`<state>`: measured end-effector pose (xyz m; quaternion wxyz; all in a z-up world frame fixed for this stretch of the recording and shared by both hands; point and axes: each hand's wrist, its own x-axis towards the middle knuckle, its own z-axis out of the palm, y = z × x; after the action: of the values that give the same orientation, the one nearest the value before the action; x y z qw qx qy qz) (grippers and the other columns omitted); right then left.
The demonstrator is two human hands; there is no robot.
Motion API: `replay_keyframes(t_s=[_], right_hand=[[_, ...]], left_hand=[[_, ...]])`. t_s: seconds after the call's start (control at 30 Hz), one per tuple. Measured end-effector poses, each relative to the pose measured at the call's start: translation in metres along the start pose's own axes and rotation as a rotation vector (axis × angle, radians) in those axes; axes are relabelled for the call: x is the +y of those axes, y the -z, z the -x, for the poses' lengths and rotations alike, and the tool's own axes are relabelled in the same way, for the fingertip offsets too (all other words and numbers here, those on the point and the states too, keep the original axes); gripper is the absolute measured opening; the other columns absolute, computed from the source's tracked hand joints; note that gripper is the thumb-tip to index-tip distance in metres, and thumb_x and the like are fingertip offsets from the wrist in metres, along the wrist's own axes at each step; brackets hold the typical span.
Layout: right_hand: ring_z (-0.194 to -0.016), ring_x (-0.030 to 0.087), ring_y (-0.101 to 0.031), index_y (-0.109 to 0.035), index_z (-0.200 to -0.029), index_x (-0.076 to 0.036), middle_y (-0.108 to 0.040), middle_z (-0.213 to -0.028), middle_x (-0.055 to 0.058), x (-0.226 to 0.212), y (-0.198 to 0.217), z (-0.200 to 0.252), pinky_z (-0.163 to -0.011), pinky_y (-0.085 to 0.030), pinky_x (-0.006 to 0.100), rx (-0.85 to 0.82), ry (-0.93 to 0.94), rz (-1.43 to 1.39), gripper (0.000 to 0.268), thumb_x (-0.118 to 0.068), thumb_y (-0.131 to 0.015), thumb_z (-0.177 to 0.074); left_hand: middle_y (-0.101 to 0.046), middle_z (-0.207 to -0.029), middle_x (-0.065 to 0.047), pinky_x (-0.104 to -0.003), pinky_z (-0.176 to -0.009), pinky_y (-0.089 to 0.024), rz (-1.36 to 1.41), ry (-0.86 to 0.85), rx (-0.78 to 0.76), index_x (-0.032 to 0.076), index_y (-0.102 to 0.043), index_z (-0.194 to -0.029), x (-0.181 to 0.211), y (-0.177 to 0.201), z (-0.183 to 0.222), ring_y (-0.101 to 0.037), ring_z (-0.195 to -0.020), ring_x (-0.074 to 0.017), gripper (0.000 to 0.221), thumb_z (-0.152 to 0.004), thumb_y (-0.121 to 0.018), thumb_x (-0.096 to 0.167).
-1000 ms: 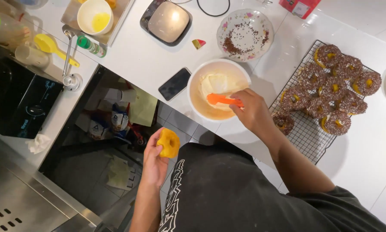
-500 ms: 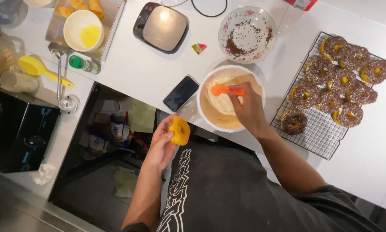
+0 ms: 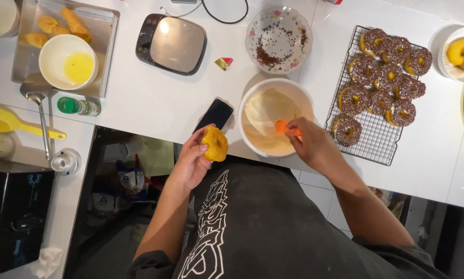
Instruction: Glazing and decorating donuts with white frosting and chocolate sprinkles at a bakery counter.
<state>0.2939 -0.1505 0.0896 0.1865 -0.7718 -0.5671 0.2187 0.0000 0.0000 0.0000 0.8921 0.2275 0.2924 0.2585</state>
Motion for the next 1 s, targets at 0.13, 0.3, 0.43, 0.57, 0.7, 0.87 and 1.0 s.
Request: replay_keyframes(t_s=[0.13,0.3,0.43,0.57,0.7,0.87,1.0], right_hand=[[-0.091,0.032,-0.075,-0.062,-0.113,-0.008,-0.075,-0.098,0.016,0.004,-0.006,-0.008,-0.075,-0.059,0.039,0.293,-0.133,-0.2,0.023,-0.024,-0.074,-0.102],[-0.09,0.038,-0.075,-0.059,-0.115,0.0,-0.073,-0.098,0.025,-0.017,-0.004,-0.012,-0.073,-0.061,0.042,0.193,-0.311,-0.206,0.023,-0.019,-0.068,-0.105],[-0.076,0.038,-0.074,-0.057,-0.11,0.003,-0.072,-0.083,0.027,-0.023,0.003,-0.007,-0.064,-0.058,0.042,0.16,-0.364,-0.189,0.022,-0.016,-0.067,-0.104],[-0.063,0.031,-0.07,-0.056,-0.107,0.001,-0.07,-0.074,0.019,0.003,0.003,-0.009,-0.058,-0.054,0.035,0.254,-0.48,-0.313,0.017,-0.012,-0.065,-0.104],[-0.059,0.022,-0.069,-0.045,-0.118,0.002,-0.065,-0.072,0.013,0.025,0.01,0.001,-0.058,-0.058,0.03,0.477,-0.559,-0.67,0.022,-0.008,-0.06,-0.104],[-0.057,0.019,-0.071,-0.044,-0.124,-0.002,-0.058,-0.078,0.008,0.065,0.008,0.024,-0.056,-0.066,0.027,0.598,-0.707,-1.164,0.029,-0.009,-0.062,-0.102],[-0.065,0.019,-0.075,-0.054,-0.113,-0.008,-0.063,-0.083,0.01,0.057,0.02,0.05,-0.066,-0.068,0.027,0.686,-0.62,-1.522,0.013,-0.012,-0.061,-0.103]], left_hand=[[-0.052,-0.131,-0.016,-0.044,-0.108,-0.051,-0.025,0.039,-0.036,0.005,-0.05,-0.147,0.016,-0.014,-0.006,-0.059,-0.124,-0.0311,0.072,-0.081,-0.076,0.017],[-0.051,-0.132,-0.016,-0.044,-0.109,-0.051,0.0,0.044,-0.057,0.007,-0.049,-0.148,0.014,-0.02,-0.012,-0.058,-0.125,-0.0307,0.073,-0.081,-0.076,0.015],[-0.049,-0.13,-0.015,-0.041,-0.111,-0.049,0.0,0.053,-0.051,0.01,-0.048,-0.149,0.016,-0.019,-0.016,-0.058,-0.124,-0.0273,0.073,-0.081,-0.076,0.015],[-0.049,-0.129,-0.015,-0.042,-0.109,-0.051,-0.007,0.061,-0.06,0.011,-0.05,-0.149,0.023,-0.03,-0.017,-0.058,-0.123,-0.029,0.077,-0.078,-0.079,0.016],[-0.048,-0.13,-0.015,-0.044,-0.109,-0.051,-0.082,0.047,-0.073,0.013,-0.05,-0.15,0.039,-0.052,-0.017,-0.057,-0.123,-0.0303,0.079,-0.077,-0.08,0.015],[-0.046,-0.129,-0.014,-0.044,-0.109,-0.052,-0.102,0.04,-0.114,0.014,-0.05,-0.149,0.029,-0.049,-0.038,-0.057,-0.124,-0.0301,0.079,-0.076,-0.08,0.014],[-0.048,-0.139,-0.018,-0.048,-0.108,-0.052,-0.003,0.03,-0.282,0.012,-0.048,-0.151,0.009,-0.044,-0.068,-0.058,-0.128,-0.0346,0.08,-0.078,-0.078,0.012]])
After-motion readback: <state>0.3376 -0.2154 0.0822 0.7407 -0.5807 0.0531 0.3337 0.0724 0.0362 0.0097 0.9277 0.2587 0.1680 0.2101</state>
